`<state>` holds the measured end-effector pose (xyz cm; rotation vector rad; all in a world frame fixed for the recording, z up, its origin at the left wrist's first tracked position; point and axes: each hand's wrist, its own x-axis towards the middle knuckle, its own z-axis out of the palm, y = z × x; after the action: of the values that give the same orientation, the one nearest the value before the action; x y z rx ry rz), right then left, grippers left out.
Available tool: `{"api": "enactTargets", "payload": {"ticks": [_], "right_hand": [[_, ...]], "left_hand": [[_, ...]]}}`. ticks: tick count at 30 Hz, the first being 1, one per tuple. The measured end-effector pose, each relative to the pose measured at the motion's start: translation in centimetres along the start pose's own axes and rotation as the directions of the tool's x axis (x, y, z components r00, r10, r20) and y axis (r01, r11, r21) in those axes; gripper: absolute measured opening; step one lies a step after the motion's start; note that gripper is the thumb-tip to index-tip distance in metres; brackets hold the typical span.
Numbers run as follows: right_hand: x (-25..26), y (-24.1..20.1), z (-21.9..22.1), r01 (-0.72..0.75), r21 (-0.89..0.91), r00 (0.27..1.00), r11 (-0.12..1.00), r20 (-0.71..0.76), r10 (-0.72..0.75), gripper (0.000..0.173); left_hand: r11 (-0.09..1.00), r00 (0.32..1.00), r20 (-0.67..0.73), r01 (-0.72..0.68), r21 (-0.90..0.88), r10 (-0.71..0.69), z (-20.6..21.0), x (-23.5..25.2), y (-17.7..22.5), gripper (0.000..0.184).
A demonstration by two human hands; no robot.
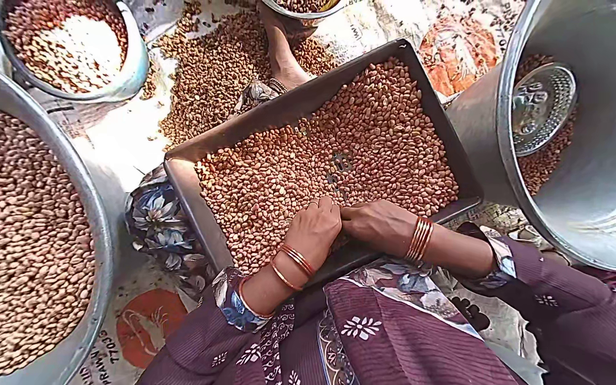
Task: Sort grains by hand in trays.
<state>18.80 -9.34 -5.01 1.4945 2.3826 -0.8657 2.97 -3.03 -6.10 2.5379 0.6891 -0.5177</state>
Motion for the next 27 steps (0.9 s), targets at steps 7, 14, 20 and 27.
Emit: {"api": "enactTargets", "payload": {"ticks": [7, 14, 20, 27], "right_hand": [[0.1, 0.5, 0.6, 0.059, -0.020, 0.994, 0.998, -0.094, -0.060, 0.012], [-0.2, 1.4, -0.5, -0.070, 0.022, 0.991, 0.997, -0.110, 0.072, 0.009], [-0.1, 1.0, -0.1, 0.116, 0.115, 0.990, 0.987, -0.090, -0.106, 0.014], [0.4, 0.4, 0.6, 0.147, -0.030, 0.984, 0.989, -0.092, -0.149, 0.014]], "left_hand": [[0.992, 0.959, -0.272, -0.104, -0.069, 0.081, 1.9, 0.1, -2.4, 0.018], [0.962, 0.943, -0.326, -0.147, -0.231, 0.066, 0.0, -0.3, -5.2, 0.015], [0.934, 0.902, -0.368, -0.306, -0.184, 0.223, 1.6, 0.0, -4.9, 0.012], [0.983, 0.956, -0.247, -0.177, -0.048, 0.160, 1.3, -0.2, -3.5, 0.016]]}}
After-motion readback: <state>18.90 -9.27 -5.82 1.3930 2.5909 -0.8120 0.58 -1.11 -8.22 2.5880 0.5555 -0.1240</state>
